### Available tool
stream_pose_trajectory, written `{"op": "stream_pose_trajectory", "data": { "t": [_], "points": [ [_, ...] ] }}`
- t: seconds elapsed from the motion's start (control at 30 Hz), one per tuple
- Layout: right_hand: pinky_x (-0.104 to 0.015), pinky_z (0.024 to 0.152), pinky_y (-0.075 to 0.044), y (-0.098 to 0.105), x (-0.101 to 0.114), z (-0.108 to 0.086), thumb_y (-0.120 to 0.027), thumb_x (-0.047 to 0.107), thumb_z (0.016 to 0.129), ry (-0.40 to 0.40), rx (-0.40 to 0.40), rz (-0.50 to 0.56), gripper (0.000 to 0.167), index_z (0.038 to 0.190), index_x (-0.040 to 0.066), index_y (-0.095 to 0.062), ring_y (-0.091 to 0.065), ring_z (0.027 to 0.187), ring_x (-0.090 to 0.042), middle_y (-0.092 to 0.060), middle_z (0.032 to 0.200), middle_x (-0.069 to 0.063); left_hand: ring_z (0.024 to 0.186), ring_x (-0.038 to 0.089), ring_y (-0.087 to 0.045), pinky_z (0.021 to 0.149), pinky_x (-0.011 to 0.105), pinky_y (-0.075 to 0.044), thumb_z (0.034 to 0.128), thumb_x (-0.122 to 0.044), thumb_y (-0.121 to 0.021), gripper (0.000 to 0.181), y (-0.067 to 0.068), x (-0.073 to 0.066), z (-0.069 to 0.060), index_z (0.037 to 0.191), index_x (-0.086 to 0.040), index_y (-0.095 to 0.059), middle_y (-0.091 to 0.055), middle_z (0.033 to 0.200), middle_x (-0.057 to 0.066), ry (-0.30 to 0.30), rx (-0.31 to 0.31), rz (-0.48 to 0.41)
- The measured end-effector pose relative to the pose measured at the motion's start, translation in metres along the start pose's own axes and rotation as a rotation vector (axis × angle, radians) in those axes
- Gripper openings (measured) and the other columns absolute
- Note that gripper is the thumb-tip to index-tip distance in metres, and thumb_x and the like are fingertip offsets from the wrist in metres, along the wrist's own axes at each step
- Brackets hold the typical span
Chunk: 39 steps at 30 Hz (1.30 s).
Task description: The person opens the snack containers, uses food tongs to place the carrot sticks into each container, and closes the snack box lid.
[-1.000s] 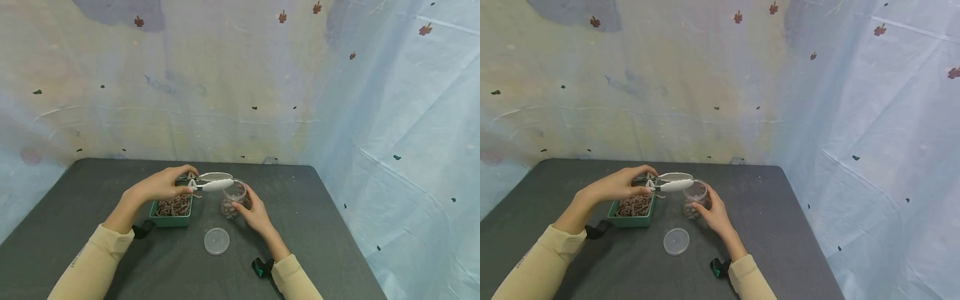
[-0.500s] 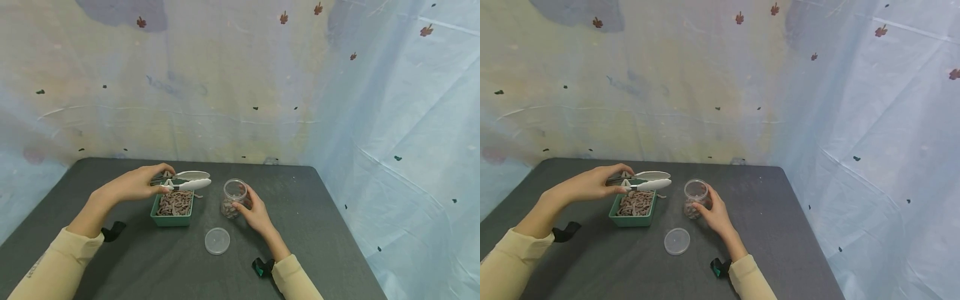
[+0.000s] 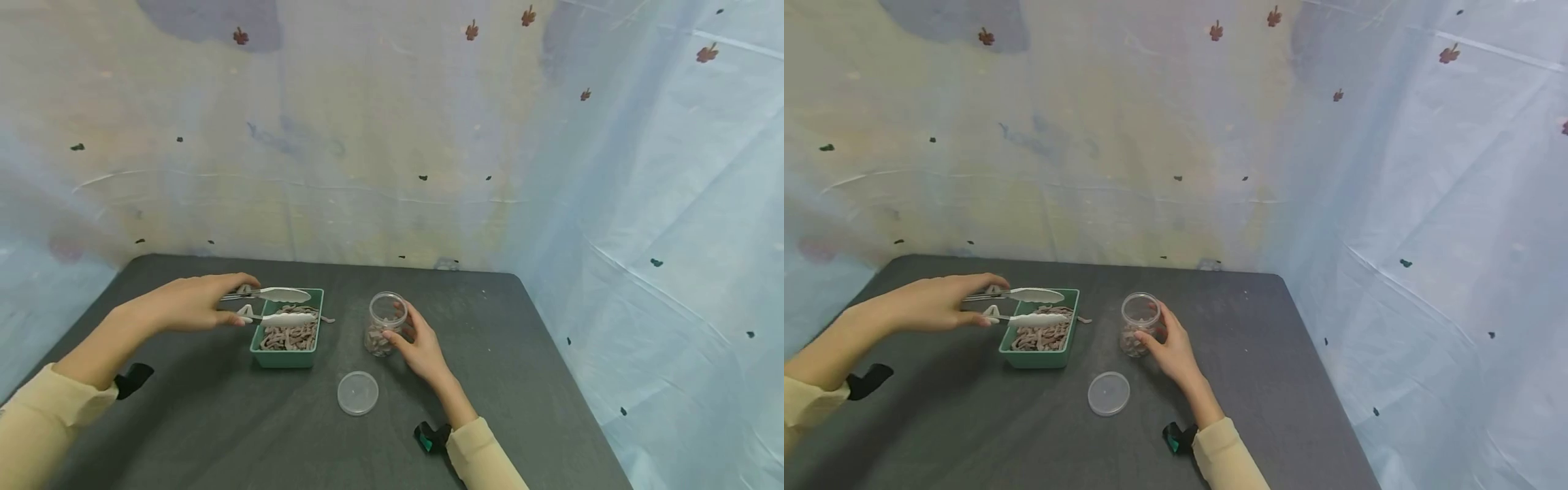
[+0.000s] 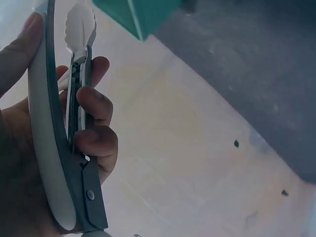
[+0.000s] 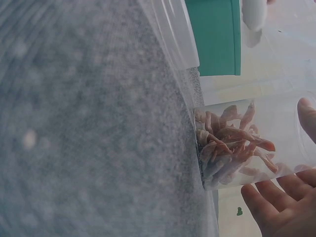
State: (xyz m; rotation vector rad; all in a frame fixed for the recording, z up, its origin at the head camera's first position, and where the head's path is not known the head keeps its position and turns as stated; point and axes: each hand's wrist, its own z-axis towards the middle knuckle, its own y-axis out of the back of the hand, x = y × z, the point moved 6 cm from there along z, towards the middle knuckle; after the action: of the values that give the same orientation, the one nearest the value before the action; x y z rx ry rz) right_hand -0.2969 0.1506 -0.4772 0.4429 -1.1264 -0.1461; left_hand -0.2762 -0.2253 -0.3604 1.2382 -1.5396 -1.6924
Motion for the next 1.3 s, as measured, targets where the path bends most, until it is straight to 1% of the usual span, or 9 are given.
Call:
{"op": "stream_pose_trajectory", "data": {
  "t": [0.13, 0.23, 0.47, 0.63, 0.83, 1.0, 1.1, 1.2, 1.3],
  "points": [
    [-0.053, 0.108, -0.048, 0.0, 0.0, -0.001, -0.076, 0.019, 0.098, 0.009, -0.001, 0.005, 0.072, 0.159, 0.007, -0.04, -0.051, 0.14, -0.038, -0.05, 0.155, -0.015, 0.12, 0.038, -0.065, 0.08, 0.056, -0.055, 0.0907, -0.052, -0.078, 0.081, 0.004, 0.002, -0.003, 0.155, -0.015, -0.045, -0.057, 0.148, 0.018, 0.0, 0.048, 0.043],
    [-0.054, 0.109, -0.047, -0.001, 0.001, -0.001, -0.076, 0.015, 0.097, 0.006, -0.003, 0.025, 0.071, 0.159, 0.007, -0.04, -0.05, 0.141, -0.039, -0.05, 0.155, -0.015, 0.12, 0.039, -0.065, 0.079, 0.055, -0.056, 0.089, -0.051, -0.08, 0.086, 0.007, 0.004, -0.005, 0.156, -0.013, -0.043, -0.055, 0.148, 0.021, 0.0, 0.068, 0.073],
    [-0.058, 0.109, -0.046, -0.001, 0.0, 0.0, -0.076, 0.012, 0.097, 0.005, -0.009, 0.044, 0.071, 0.158, 0.007, -0.041, -0.049, 0.141, -0.04, -0.05, 0.155, -0.017, 0.121, 0.043, -0.063, 0.087, 0.06, -0.054, 0.0849, -0.058, -0.08, 0.099, 0.015, 0.006, 0.0, 0.154, 0.0, -0.04, -0.055, 0.147, 0.026, -0.019, 0.1, 0.123],
    [-0.051, 0.109, -0.048, -0.001, -0.001, -0.001, -0.076, 0.016, 0.097, -0.013, 0.002, 0.028, 0.071, 0.158, 0.009, -0.041, -0.05, 0.142, -0.033, -0.05, 0.155, -0.014, 0.119, 0.04, -0.065, 0.086, 0.059, -0.055, 0.0811, -0.056, -0.084, 0.1, 0.019, 0.005, 0.005, 0.152, 0.002, -0.044, -0.059, 0.144, 0.023, -0.045, 0.113, 0.149],
    [-0.051, 0.11, -0.047, 0.0, 0.0, 0.0, -0.077, 0.017, 0.097, -0.025, 0.003, 0.029, 0.071, 0.158, 0.009, -0.041, -0.05, 0.142, -0.033, -0.05, 0.156, -0.014, 0.114, 0.035, -0.067, 0.083, 0.057, -0.056, 0.0763, -0.054, -0.09, 0.099, 0.024, 0.002, 0.014, 0.15, -0.001, -0.049, -0.063, 0.139, 0.017, -0.062, 0.147, 0.173],
    [-0.051, 0.11, -0.047, -0.001, -0.001, 0.0, -0.077, 0.016, 0.097, -0.032, -0.002, 0.026, 0.071, 0.158, 0.011, -0.041, -0.05, 0.143, -0.031, -0.05, 0.156, -0.012, 0.116, 0.04, -0.065, 0.085, 0.06, -0.055, 0.074, -0.055, -0.091, 0.103, 0.024, 0.001, 0.019, 0.149, 0.002, -0.049, -0.063, 0.137, 0.02, -0.056, 0.196, 0.191],
    [-0.05, 0.11, -0.047, -0.001, -0.001, -0.001, -0.077, 0.017, 0.096, -0.038, -0.004, 0.024, 0.072, 0.159, 0.012, -0.042, -0.05, 0.143, -0.029, -0.051, 0.156, -0.009, 0.114, 0.041, -0.066, 0.084, 0.06, -0.055, 0.0738, -0.054, -0.091, 0.103, 0.022, 0.002, 0.022, 0.148, 0.003, -0.049, -0.063, 0.135, 0.022, -0.05, 0.215, 0.196],
    [-0.05, 0.11, -0.048, -0.001, -0.002, 0.0, -0.078, 0.017, 0.096, -0.039, -0.005, 0.021, 0.072, 0.158, 0.012, -0.042, -0.05, 0.142, -0.029, -0.051, 0.155, -0.009, 0.113, 0.041, -0.066, 0.082, 0.059, -0.056, 0.0744, -0.053, -0.092, 0.103, 0.02, 0.001, 0.024, 0.149, 0.004, -0.049, -0.062, 0.136, 0.023, -0.046, 0.222, 0.206],
    [-0.05, 0.11, -0.048, 0.0, -0.002, 0.0, -0.078, 0.017, 0.096, -0.034, -0.006, 0.023, 0.072, 0.158, 0.011, -0.042, -0.05, 0.142, -0.032, -0.051, 0.155, -0.011, 0.115, 0.042, -0.065, 0.084, 0.06, -0.055, 0.0745, -0.051, -0.092, 0.102, 0.019, 0.0, 0.026, 0.149, 0.004, -0.049, -0.061, 0.138, 0.024, -0.049, 0.22, 0.212]
  ]
}}
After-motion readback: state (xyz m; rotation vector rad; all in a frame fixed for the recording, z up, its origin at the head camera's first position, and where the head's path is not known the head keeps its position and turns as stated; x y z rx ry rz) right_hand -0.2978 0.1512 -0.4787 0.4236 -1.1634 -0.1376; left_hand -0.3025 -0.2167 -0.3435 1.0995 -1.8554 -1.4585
